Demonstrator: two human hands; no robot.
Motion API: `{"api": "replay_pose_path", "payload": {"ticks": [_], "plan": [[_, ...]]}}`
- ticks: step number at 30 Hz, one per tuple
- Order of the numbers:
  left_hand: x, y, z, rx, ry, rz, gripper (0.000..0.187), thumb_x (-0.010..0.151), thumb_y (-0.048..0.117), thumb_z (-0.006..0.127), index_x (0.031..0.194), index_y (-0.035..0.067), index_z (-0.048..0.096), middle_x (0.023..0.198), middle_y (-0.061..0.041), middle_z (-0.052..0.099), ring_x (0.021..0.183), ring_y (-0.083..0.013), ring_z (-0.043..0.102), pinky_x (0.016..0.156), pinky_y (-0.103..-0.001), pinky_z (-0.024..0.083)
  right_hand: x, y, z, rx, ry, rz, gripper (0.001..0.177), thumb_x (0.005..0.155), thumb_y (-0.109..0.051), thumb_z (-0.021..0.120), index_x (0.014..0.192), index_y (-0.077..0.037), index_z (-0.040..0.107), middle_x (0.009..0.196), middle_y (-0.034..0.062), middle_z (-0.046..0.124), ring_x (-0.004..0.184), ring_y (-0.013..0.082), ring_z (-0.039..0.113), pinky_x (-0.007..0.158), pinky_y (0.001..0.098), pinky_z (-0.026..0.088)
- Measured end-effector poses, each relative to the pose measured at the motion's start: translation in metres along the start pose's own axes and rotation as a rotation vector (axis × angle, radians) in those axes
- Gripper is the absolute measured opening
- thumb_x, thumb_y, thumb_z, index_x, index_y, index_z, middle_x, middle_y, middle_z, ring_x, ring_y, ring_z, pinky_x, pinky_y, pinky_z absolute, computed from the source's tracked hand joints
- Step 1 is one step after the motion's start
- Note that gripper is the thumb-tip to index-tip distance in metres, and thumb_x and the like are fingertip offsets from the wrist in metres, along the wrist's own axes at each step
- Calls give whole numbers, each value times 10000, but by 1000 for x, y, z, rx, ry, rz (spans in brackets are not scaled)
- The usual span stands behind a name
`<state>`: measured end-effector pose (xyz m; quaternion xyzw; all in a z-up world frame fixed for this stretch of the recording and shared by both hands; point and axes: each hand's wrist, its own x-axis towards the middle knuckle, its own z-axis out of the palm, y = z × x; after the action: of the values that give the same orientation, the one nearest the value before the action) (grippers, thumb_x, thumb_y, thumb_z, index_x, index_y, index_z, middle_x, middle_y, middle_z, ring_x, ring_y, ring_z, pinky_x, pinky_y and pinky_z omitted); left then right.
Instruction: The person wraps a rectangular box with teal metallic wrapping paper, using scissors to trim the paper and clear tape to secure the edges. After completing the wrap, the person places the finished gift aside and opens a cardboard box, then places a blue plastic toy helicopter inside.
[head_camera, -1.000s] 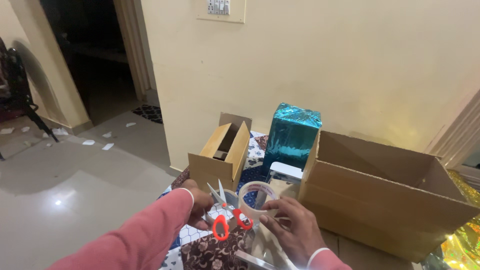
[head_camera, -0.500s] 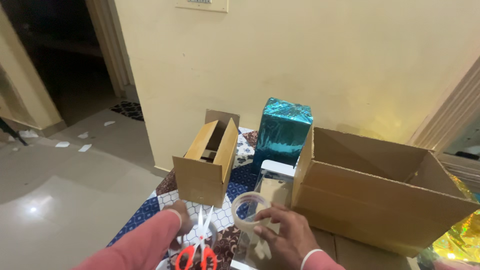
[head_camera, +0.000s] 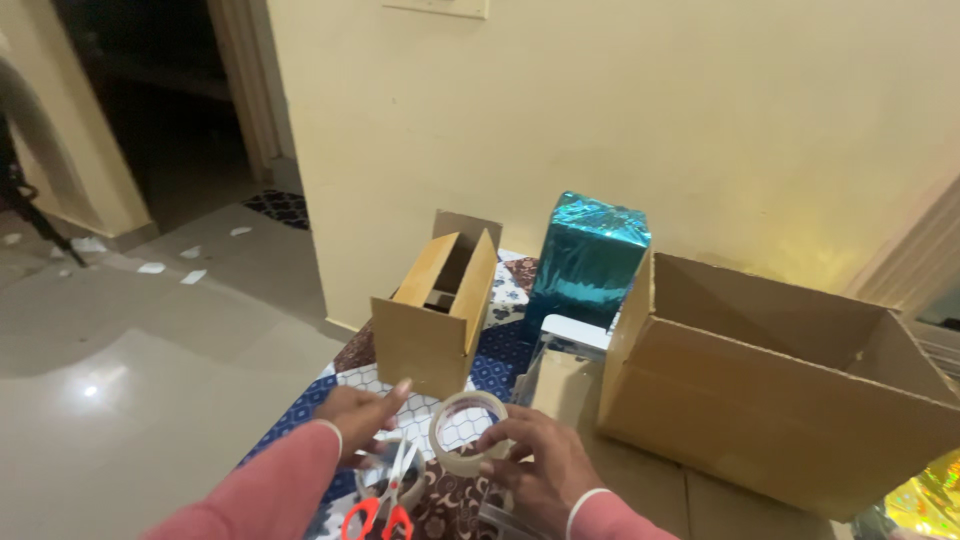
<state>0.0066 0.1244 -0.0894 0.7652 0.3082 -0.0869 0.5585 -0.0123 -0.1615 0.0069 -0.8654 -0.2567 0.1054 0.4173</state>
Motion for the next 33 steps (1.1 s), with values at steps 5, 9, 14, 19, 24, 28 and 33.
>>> {"api": "replay_pose_path", "payload": {"ticks": [5,9,14,19,24,28,33], "plan": [[-63,46,-14,-157,-385,0,469,815,337,792,1140,5,731,1044,-146,771,854,-321,788,629,-366,670,5,-23,8,41,-32,-48,207,796,-88,802,1000,-100,767,1348,13,705,865,193,789,725,324,659],[-62,45,-18,-154,-200,-48,296,814,-48,742,1109,-52,720,991,-246,773,729,-355,805,596,-387,636,1,-26,5,120,-81,-83,530,815,-54,735,1312,-234,703,1505,57,577,914,199,779,807,318,624],[-37,12,-17,108,126,-194,325,817,14,817,1077,-157,729,904,-302,786,620,-359,780,508,-409,648,-17,-10,-10,-27,25,-82,348,796,-80,785,1141,-130,799,1522,102,518,975,197,771,937,316,561],[-10,-15,-6,159,223,-246,475,814,60,859,1225,-79,666,1042,-294,773,655,-356,796,522,-422,631,-39,11,-39,1,-20,60,278,823,-103,748,1098,-115,784,1493,55,564,962,177,787,898,291,636],[23,-33,11,193,201,-309,623,827,131,872,1362,21,572,1222,-278,695,856,-428,835,680,-497,694,-58,31,-62,-76,112,54,296,798,-62,742,1078,-127,814,1371,23,679,953,167,779,877,284,634],[22,-25,17,503,276,-145,654,745,381,942,1277,74,719,1256,-168,736,1162,-296,707,978,-425,580,-71,43,-75,6,302,-35,273,775,-3,724,1014,-89,825,1196,33,790,903,144,795,806,283,653],[-39,31,27,664,551,-43,420,814,406,817,1154,170,745,1251,-133,612,1141,-315,664,931,-481,542,-99,51,-101,146,544,96,244,817,36,658,969,-61,821,798,97,818,695,133,757,627,286,627]]}}
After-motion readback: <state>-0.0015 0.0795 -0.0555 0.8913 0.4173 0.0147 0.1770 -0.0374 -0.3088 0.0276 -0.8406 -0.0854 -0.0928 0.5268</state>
